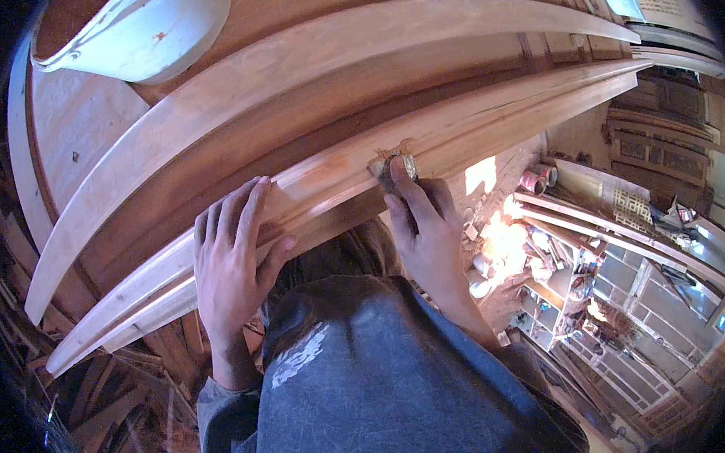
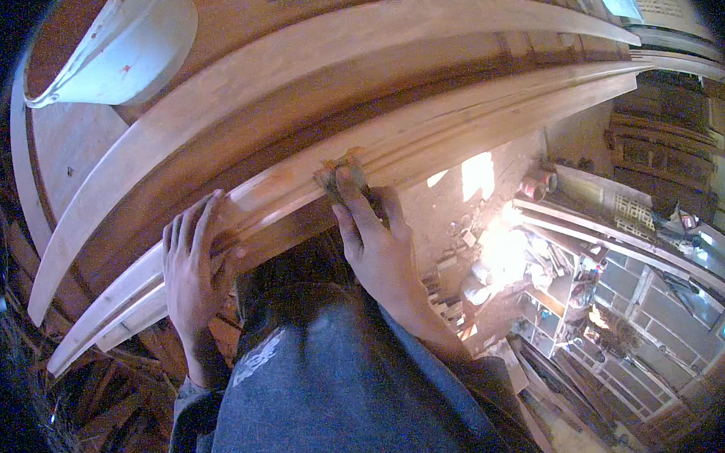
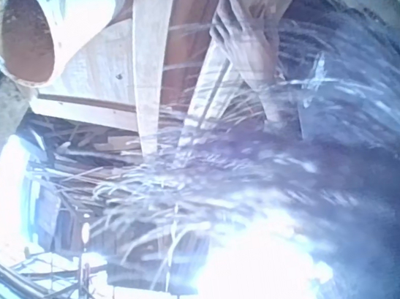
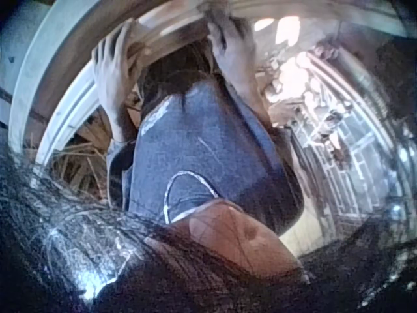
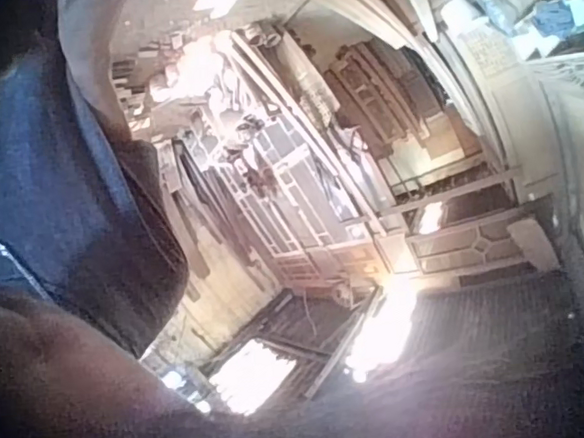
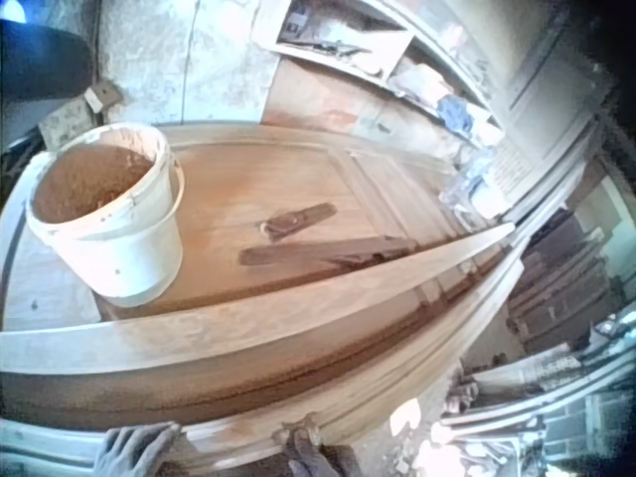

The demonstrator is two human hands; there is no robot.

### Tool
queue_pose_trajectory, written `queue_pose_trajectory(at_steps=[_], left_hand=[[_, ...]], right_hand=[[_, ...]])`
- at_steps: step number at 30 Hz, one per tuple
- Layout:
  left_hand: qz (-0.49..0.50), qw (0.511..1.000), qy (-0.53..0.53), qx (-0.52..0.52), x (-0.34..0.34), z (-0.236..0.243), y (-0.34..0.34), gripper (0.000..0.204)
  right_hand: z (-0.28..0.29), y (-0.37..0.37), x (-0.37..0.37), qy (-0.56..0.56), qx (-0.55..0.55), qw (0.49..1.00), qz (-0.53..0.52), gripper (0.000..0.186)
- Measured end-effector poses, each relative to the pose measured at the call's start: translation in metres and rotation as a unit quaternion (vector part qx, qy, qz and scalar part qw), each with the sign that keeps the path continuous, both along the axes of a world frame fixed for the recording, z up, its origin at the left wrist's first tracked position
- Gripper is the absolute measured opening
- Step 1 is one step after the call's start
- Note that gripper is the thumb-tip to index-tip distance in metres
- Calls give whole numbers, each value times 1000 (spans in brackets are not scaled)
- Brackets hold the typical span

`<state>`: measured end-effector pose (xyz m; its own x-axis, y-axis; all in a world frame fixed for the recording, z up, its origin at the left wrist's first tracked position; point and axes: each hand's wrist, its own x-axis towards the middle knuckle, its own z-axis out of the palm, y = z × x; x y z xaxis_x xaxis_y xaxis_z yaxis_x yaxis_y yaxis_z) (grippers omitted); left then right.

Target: The person applies a substance from a bucket to curved wooden pieces using a putty knife and then sands the surfaces with a piece of sandpaper.

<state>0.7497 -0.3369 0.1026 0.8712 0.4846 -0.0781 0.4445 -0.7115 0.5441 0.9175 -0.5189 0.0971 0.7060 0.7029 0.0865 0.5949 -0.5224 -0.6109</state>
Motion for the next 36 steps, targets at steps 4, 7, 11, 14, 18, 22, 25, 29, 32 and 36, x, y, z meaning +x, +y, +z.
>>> queue_pose_trajectory(at_steps=[4,7,11,14,18,22,25,29,32,36], left_hand=[[-5,1000,-1,-12,-2,-1,1,68],[-2,1000,-11,-11,-1,0,2,68],[6,1000,-11,-16,-1,0,0,68],[-1,999,-25,-20,-1,2,-1,67],[7,999,-28,-21,-2,0,1,66],[13,999,-24,-19,-1,-2,-3,66],[13,1000,-27,-3,-4,-3,-2,66],[7,999,-37,2,-3,-4,1,66],[12,999,-48,1,-1,-5,0,65],[24,998,-56,0,-2,-6,2,64]], right_hand=[[1,3,-1,6,-15,1000,-2,46],[13,3,-2,26,-38,999,-7,46],[15,0,-2,26,-31,999,3,46],[21,-9,5,7,-45,999,13,47],[37,-6,29,20,-95,995,-14,43],[58,2,41,20,-176,982,72,43],[85,27,56,12,-343,921,187,41],[92,45,76,-42,-418,861,288,37],[98,50,86,-37,-453,843,287,34],[99,49,104,-24,-432,859,274,33]])
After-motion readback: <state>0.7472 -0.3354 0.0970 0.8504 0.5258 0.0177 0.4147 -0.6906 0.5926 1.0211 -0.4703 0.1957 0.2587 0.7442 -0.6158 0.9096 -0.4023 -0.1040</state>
